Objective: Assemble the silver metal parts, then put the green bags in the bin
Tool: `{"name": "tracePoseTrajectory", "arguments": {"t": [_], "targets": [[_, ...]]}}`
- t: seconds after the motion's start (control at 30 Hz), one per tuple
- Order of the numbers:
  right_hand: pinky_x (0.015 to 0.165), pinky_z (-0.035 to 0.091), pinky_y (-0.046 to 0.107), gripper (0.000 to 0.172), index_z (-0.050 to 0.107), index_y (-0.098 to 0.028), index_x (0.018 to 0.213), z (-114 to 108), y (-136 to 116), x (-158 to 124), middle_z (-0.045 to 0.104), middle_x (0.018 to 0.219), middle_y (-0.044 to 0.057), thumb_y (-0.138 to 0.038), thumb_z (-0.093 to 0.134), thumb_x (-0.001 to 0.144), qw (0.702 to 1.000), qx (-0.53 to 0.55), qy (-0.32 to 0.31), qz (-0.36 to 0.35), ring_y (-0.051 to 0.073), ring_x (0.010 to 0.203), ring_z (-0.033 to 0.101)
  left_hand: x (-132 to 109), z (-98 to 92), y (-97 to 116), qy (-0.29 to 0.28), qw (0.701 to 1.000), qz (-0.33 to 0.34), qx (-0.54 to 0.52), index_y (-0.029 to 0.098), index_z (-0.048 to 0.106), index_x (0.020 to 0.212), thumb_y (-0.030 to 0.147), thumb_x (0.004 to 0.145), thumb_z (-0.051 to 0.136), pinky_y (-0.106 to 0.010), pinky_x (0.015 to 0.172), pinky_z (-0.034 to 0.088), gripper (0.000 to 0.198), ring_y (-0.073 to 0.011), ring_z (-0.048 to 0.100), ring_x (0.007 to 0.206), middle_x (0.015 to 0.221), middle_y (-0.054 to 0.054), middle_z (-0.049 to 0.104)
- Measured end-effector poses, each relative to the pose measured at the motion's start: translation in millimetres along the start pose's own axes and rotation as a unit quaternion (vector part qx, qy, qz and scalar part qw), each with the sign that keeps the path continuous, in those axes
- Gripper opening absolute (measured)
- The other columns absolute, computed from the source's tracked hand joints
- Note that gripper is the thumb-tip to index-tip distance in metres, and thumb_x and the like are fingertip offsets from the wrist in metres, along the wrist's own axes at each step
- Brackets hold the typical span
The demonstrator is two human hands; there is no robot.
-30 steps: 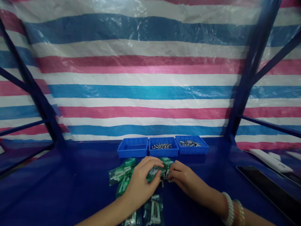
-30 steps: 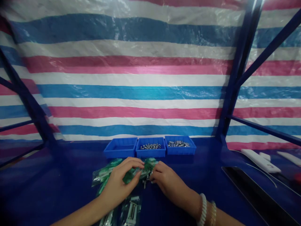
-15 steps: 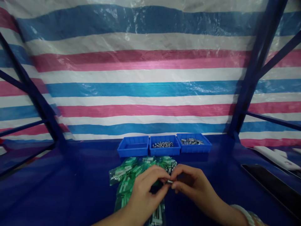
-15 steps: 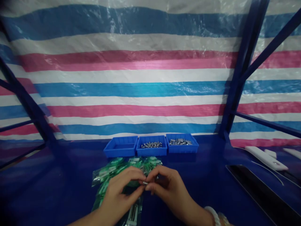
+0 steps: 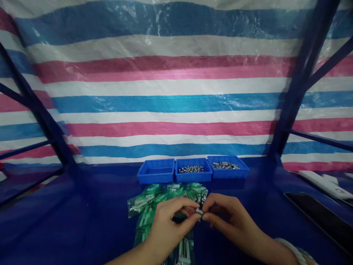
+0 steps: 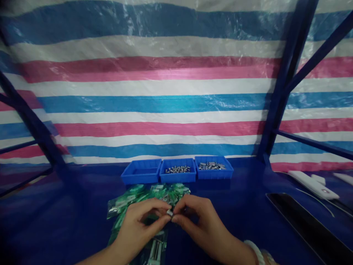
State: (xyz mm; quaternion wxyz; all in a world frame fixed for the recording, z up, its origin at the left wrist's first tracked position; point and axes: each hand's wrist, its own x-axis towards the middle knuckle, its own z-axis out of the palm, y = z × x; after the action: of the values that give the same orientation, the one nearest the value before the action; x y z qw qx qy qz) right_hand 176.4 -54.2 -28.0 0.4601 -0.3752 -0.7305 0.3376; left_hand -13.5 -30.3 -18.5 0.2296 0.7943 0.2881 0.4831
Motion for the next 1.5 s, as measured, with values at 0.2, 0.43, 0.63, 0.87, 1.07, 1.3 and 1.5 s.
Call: {"name": "tracePoseTrajectory", "arguments": {"t": [0.2, 0.43, 0.63, 0.87, 1.07, 1.3, 1.5], "targets": [[0.060, 0.045, 0.024, 0.015, 0.062, -0.018, 0.082, 0, -9, -4, 0.060, 0.073, 0.001, -0.030, 0.058, 0.089, 0.999, -0.020, -0.034, 0.002, 0.013, 0.065, 0.054, -1, -2.0, 0, -0.010, 0.992, 0.118, 0.045, 0.014, 0.072, 0.085, 0.007, 0.076, 0.071, -0.018, 0.053, 0.051, 0.012, -0.0121, 0.066, 0.054, 0.062, -0.002, 0.069], [0.053, 0.042, 0.021, 0.035, 0.058, -0.016, 0.081, 2, 4, 0, 0.056, 0.071, 0.001, -0.048, 0.051, 0.094, 0.962, 0.228, -0.101, 0.115, 0.010, 0.057, 0.050, 0, -3.6, 5, -0.015, 0.993, 0.112, 0.022, 0.015, 0.070, 0.099, 0.008, 0.075, 0.073, -0.022, 0.063, 0.054, 0.025, -0.0147, 0.068, 0.069, 0.077, -0.005, 0.070], [0.041, 0.037, 0.015, 0.037, 0.057, -0.015, 0.081, 14, 17, -1, 0.049, 0.058, -0.002, -0.050, 0.058, 0.089, 0.868, 0.431, -0.142, 0.201, 0.007, 0.046, 0.043, 0, -1.1, 11, -0.021, 0.997, 0.046, -0.052, 0.017, 0.071, 0.095, 0.003, 0.069, 0.074, -0.024, 0.068, 0.054, 0.030, -0.0152, 0.065, 0.073, 0.078, -0.004, 0.068], [0.035, 0.034, 0.014, 0.042, 0.053, -0.017, 0.077, 19, 21, -3, 0.046, 0.052, -0.005, -0.057, 0.060, 0.084, 0.851, 0.448, -0.149, 0.232, 0.005, 0.037, 0.034, -4, 10.6, 8, -0.007, 0.974, -0.104, -0.200, 0.018, 0.070, 0.086, 0.008, 0.072, 0.070, -0.026, 0.069, 0.054, 0.017, -0.0149, 0.065, 0.073, 0.079, -0.003, 0.066], [0.035, 0.032, 0.015, 0.060, 0.055, -0.016, 0.073, 23, 15, -6, 0.050, 0.058, -0.002, -0.075, 0.050, 0.080, 0.911, 0.301, -0.126, 0.251, 0.006, 0.041, 0.041, -6, 13.2, 8, 0.012, 0.970, -0.121, -0.210, 0.018, 0.068, 0.080, 0.008, 0.072, 0.070, -0.024, 0.067, 0.055, 0.013, -0.0142, 0.066, 0.071, 0.077, -0.002, 0.066], [0.044, 0.035, 0.017, 0.054, 0.059, -0.015, 0.076, 0, 11, 5, 0.051, 0.065, -0.001, -0.064, 0.045, 0.090, 0.968, 0.184, -0.035, 0.166, 0.007, 0.050, 0.044, 24, -10.5, 4, 0.065, 0.995, 0.032, -0.067, 0.019, 0.071, 0.082, 0.010, 0.078, 0.068, -0.025, 0.066, 0.055, 0.010, -0.0144, 0.066, 0.073, 0.081, -0.003, 0.067], [0.040, 0.030, 0.019, 0.058, 0.057, -0.016, 0.068, -20, 32, 23, 0.042, 0.061, -0.004, -0.071, 0.048, 0.081, 0.966, 0.149, 0.075, 0.198, 0.007, 0.046, 0.038, 86, -20.9, -32, 0.027, 0.990, 0.085, 0.109, 0.019, 0.073, 0.088, 0.014, 0.079, 0.067, -0.031, 0.071, 0.056, 0.012, -0.0171, 0.068, 0.075, 0.084, -0.005, 0.074]]}}
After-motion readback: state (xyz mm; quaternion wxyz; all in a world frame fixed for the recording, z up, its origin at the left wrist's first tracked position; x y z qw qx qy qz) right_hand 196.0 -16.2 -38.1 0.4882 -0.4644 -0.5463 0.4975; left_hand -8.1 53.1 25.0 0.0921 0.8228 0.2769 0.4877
